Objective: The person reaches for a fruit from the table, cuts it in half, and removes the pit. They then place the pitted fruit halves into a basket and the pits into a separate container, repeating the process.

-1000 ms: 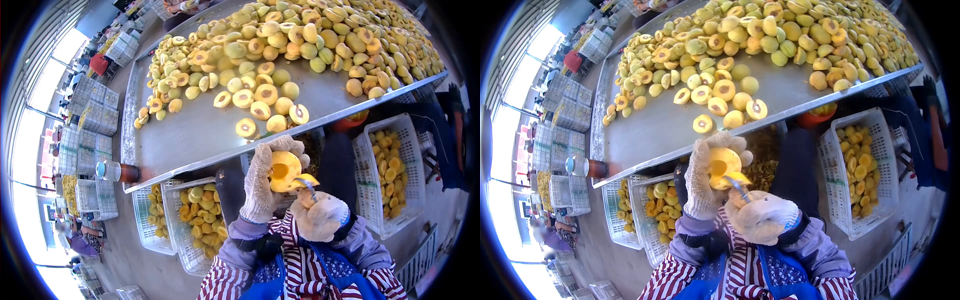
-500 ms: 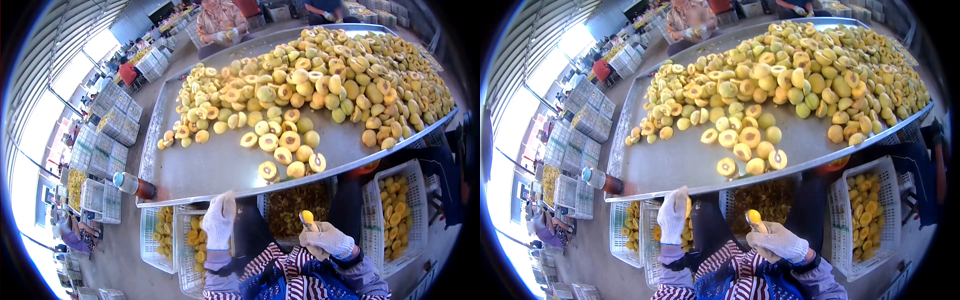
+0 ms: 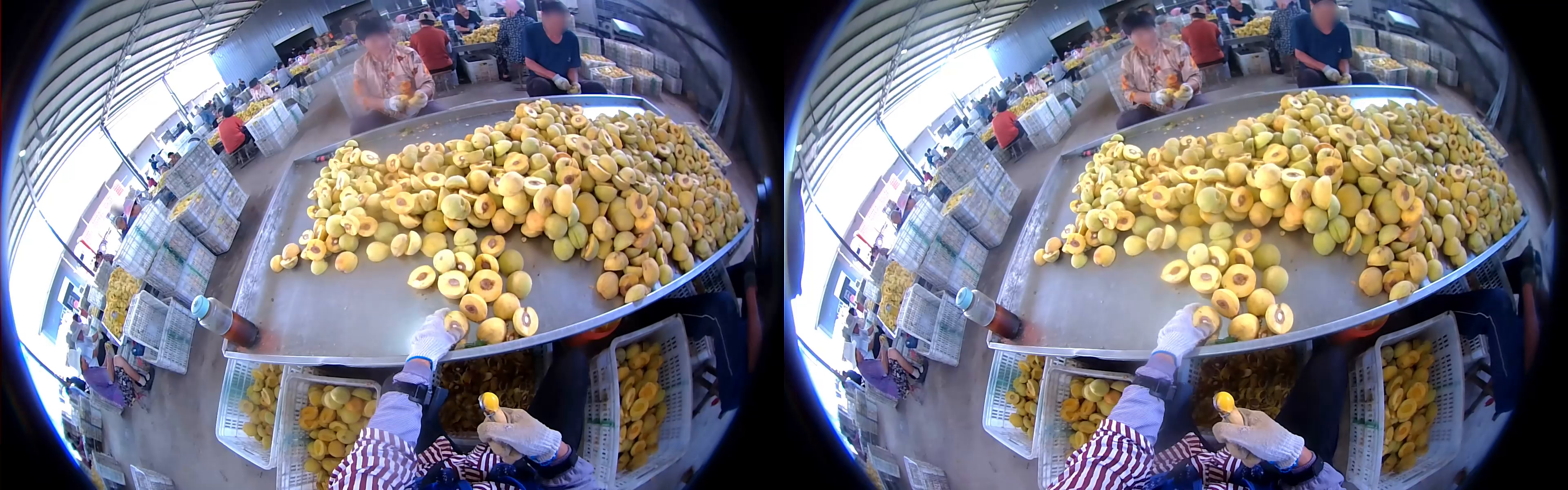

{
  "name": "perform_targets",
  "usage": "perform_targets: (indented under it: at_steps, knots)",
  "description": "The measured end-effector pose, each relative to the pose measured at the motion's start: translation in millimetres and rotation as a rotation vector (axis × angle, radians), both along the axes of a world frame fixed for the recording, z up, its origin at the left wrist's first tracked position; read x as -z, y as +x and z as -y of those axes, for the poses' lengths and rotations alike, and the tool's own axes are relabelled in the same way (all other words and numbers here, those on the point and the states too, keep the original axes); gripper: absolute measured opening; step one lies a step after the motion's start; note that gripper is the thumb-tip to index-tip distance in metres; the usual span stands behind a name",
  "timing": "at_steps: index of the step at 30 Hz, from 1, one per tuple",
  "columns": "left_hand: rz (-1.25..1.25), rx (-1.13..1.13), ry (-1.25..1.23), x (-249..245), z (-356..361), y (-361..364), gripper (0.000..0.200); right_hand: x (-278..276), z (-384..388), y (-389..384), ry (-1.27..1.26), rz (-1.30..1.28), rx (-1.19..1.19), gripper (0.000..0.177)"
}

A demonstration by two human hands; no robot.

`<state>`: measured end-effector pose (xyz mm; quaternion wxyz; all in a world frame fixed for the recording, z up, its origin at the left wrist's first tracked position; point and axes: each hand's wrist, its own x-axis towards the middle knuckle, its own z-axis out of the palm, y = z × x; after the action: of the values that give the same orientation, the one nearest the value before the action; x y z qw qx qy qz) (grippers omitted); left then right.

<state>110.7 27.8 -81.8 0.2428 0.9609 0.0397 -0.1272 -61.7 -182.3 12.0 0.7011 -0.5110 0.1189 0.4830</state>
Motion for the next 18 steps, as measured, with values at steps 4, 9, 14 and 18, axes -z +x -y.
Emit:
perform_targets:
  at_steps: [4, 9, 14, 18]
  knots:
    - [0.022, -0.015, -0.108, 12, -2, -6, 0.058, -1, -5, 5, -0.027, 0.001, -0.020, 0.024]
    - [-0.073, -0.124, -1.149, -10, -11, -34, 0.048, -13, -11, 7, -0.181, 0.109, -0.043, 0.024]
    - [-0.001, 0.166, -1.278, -66, 5, -93, 0.042, 7, -17, 11, -0.509, 0.515, -0.166, 0.034]
    - [-0.061, -0.281, -1.659, -97, 9, -110, 0.035, -22, -22, 3, -0.441, 0.406, 0.040, 0.042]
